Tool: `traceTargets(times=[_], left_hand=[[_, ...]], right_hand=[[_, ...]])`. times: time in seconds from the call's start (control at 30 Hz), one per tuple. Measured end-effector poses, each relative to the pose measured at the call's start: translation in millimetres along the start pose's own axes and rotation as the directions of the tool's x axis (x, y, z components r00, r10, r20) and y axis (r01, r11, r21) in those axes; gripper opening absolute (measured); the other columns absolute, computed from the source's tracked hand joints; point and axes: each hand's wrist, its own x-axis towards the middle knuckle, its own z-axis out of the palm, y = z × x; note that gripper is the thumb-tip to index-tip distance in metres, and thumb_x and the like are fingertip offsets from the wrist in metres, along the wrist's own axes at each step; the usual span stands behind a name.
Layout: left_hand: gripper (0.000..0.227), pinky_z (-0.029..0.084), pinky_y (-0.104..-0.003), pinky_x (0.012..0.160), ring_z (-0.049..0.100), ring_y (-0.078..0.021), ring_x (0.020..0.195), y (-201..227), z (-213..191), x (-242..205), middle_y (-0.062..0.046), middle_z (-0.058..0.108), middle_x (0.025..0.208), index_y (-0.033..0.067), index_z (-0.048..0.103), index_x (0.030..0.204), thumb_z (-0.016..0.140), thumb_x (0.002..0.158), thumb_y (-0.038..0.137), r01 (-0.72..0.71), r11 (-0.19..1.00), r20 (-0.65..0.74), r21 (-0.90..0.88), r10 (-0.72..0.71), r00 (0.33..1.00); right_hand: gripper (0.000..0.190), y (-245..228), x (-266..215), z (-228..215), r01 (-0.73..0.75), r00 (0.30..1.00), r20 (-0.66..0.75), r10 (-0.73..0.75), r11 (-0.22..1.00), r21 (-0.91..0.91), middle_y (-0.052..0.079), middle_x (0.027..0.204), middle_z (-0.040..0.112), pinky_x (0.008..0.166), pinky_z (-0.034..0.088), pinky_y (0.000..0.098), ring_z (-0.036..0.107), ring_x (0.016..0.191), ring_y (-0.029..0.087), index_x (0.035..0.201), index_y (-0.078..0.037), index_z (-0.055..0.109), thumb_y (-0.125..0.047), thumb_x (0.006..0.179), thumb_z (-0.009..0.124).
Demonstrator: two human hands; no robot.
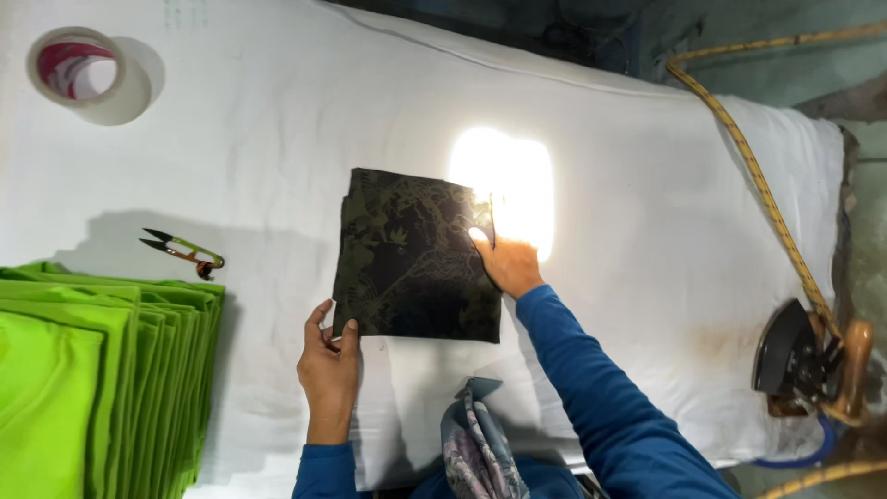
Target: The person irons a patterned fabric piece and a pair of dark trousers on a padded table using a steam iron.
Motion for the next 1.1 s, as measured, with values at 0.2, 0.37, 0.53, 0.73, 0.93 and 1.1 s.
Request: traceTargets(times=[0.2, 0.37, 0.53, 0.73, 0.93, 1.1], left_hand=[[0.040, 0.050, -0.034, 0.065, 0.065, -0.0183, 0.072, 17.9, -12.2, 5.0, -0.005, 0.066, 0.083, 0.0145, 0.058, 0.111, 0.062, 0.080, 0.039, -0.008, 0.973, 0.047, 0.232, -0.003, 0.999], [0.043, 0.049, -0.039, 0.067, 0.064, -0.0254, 0.077, 6.2, 2.5, 17.9, -0.007, 0.062, 0.079, 0.0141, 0.060, 0.104, 0.064, 0.076, 0.046, -0.065, 0.918, 0.101, 0.392, 0.028, 0.995], [0.039, 0.049, -0.037, 0.069, 0.064, -0.0244, 0.080, 19.2, 2.6, 8.2, -0.005, 0.062, 0.080, 0.0152, 0.056, 0.101, 0.063, 0.078, 0.045, -0.015, 0.956, 0.134, 0.292, -0.026, 0.991], [0.031, 0.045, -0.034, 0.067, 0.060, -0.0202, 0.080, 18.4, 0.9, 12.7, -0.003, 0.063, 0.083, 0.0137, 0.051, 0.100, 0.066, 0.078, 0.029, 0.053, 0.998, 0.128, 0.013, -0.054, 0.990], [0.044, 0.046, -0.038, 0.068, 0.063, -0.0312, 0.076, 93.4, -52.0, -27.1, -0.003, 0.068, 0.088, 0.0196, 0.040, 0.108, 0.067, 0.072, 0.023, -0.273, 0.962, 0.214, 0.031, 0.260, 0.941], [0.071, 0.048, -0.040, 0.058, 0.061, -0.0325, 0.064, 193.7, -75.4, -78.5, -0.009, 0.068, 0.079, 0.0074, 0.037, 0.135, 0.063, 0.069, 0.003, -0.879, 0.285, 0.379, 0.383, 0.819, 0.431]], right_hand=[[0.036, -65.6, 34.7, -26.5, 0.536, 0.797, -0.436, -0.419, 0.823, 0.188, 0.018, 0.121, 0.052, 0.093, 0.040, 0.0476, 0.051, 0.109, 0.037, 0.118, -0.003, 0.052, -0.018, 0.086, 0.060], [0.053, -122.7, 90.3, -5.4, 0.407, 0.901, 0.060, -0.430, 0.885, 0.228, 0.003, 0.111, 0.056, 0.091, 0.032, 0.0420, 0.046, 0.107, 0.027, 0.121, -0.022, 0.050, -0.024, 0.072, 0.069], [0.046, -134.7, 123.6, 22.6, 0.274, 0.900, 0.356, -0.251, 0.962, -0.015, -0.004, 0.089, 0.057, 0.078, 0.027, 0.0410, 0.041, 0.094, 0.023, 0.101, -0.032, 0.061, -0.040, 0.059, 0.078], [0.049, -127.2, 98.8, -16.9, 0.265, 0.871, 0.380, -0.311, 0.949, 0.169, 0.004, 0.099, 0.052, 0.094, 0.025, 0.0477, 0.038, 0.102, 0.025, 0.113, -0.023, 0.060, -0.031, 0.067, 0.074], [0.034, -73.0, 12.0, -155.6, 0.285, 0.852, 0.253, -0.459, 0.811, 0.512, 0.015, 0.098, 0.063, 0.088, 0.041, 0.0459, 0.057, 0.097, 0.031, 0.103, -0.008, 0.058, -0.020, 0.073, 0.067], [0.040, 31.3, -45.9, -170.0, 0.276, 0.884, 0.061, -0.464, 0.623, 0.732, 0.007, 0.080, 0.062, 0.073, 0.043, 0.0300, 0.050, 0.078, 0.014, 0.091, -0.005, 0.064, -0.008, 0.055, 0.081]])
